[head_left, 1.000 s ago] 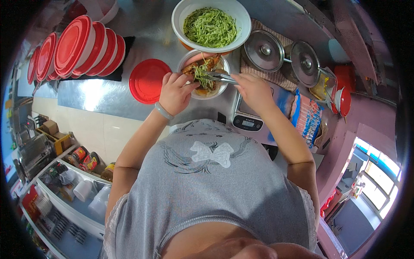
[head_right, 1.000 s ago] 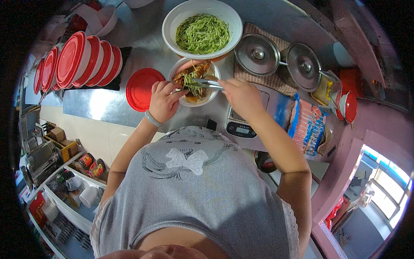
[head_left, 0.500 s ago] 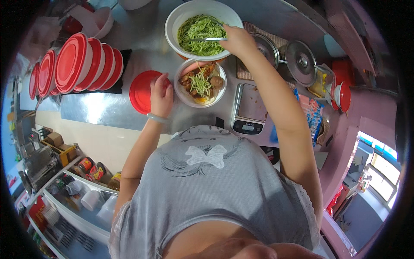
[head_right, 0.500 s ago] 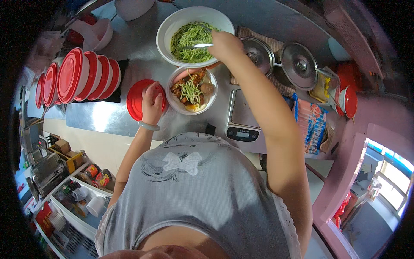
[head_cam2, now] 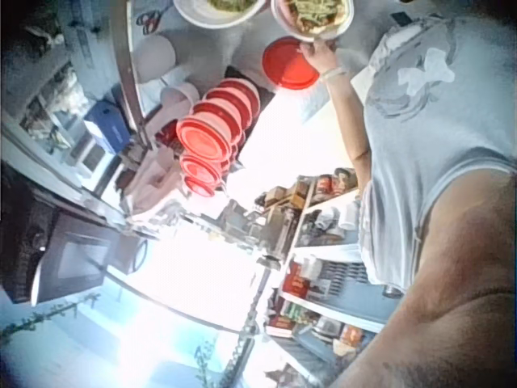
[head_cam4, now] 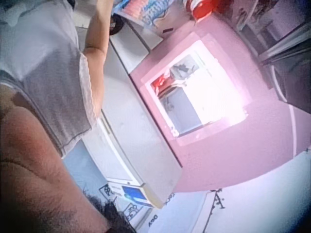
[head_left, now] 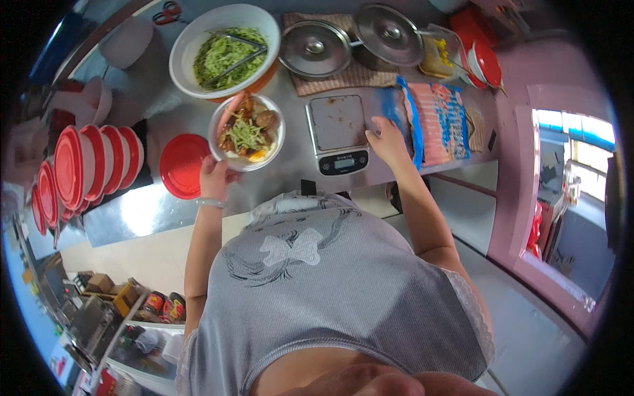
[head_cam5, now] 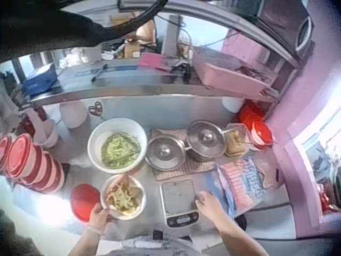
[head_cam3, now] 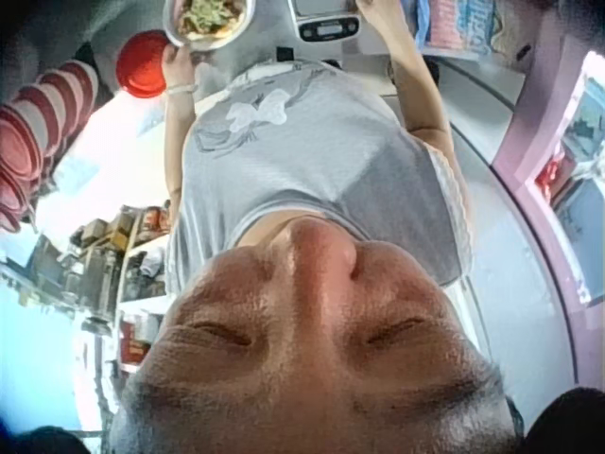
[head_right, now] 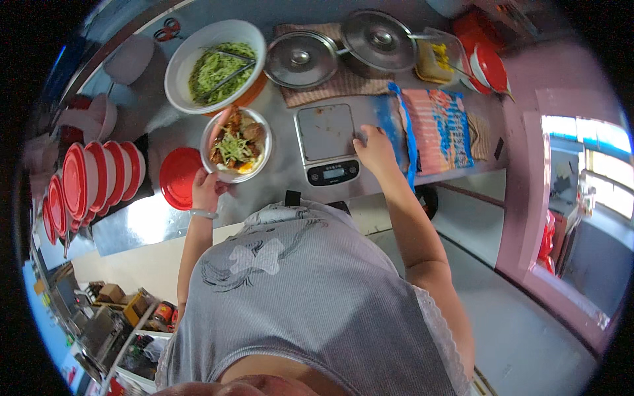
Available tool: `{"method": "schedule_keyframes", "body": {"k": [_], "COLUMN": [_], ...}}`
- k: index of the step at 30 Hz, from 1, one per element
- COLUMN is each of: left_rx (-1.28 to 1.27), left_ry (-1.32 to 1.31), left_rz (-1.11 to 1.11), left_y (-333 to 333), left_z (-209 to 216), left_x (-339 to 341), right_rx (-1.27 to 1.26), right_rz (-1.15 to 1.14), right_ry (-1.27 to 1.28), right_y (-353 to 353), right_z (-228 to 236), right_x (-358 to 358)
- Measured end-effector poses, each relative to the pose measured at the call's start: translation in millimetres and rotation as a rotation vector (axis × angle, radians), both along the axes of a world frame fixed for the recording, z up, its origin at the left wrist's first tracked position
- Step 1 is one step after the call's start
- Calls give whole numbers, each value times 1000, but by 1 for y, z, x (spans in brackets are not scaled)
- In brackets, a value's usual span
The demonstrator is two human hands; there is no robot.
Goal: The person assembles a food bowl by retrieving ingredients from a refrigerator and adding them to a container. They place a fried egg, a meat patty, and a sausage into the bowl, then add sauce from a packet, shredded vegetables, and corn. Finally, they place a lid on the bowl.
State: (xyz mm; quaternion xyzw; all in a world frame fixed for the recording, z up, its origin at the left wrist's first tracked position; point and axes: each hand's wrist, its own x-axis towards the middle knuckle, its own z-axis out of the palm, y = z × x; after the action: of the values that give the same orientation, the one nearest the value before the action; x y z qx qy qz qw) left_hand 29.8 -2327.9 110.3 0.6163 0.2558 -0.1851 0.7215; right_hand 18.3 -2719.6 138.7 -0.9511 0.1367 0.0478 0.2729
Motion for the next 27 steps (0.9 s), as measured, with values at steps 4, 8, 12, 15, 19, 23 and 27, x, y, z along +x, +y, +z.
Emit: {"method": "schedule_keyframes", "body": {"k": [4, 8, 12, 15, 19, 23, 27], "left_rx": [9, 7, -23, -42, -37, 34, -27], "left_ry": [11, 8, -10, -7, 0, 38, 21], "left_rz": [-39, -49, -26, 29, 105, 82, 69], "left_y": [-10, -29, -49, -61, -75, -93, -119], "left_z": [7, 6, 1, 3, -3, -4, 2], "left_x": [-8, -12, -20, -27, -36, -43, -54], "right_rx": [316, 425, 595, 622, 613, 629, 898], "right_rz": [-157, -170, -114, -58, -57, -56, -353], "right_ry": [8, 154, 293, 96, -81, -68, -145], "right_y": [-8, -11, -16, -17, -39, -118, -254], "right_z": [-34, -45, -33, -18, 7, 46, 96], "right_x": [-12, -4, 5, 5, 5, -7, -34]}}
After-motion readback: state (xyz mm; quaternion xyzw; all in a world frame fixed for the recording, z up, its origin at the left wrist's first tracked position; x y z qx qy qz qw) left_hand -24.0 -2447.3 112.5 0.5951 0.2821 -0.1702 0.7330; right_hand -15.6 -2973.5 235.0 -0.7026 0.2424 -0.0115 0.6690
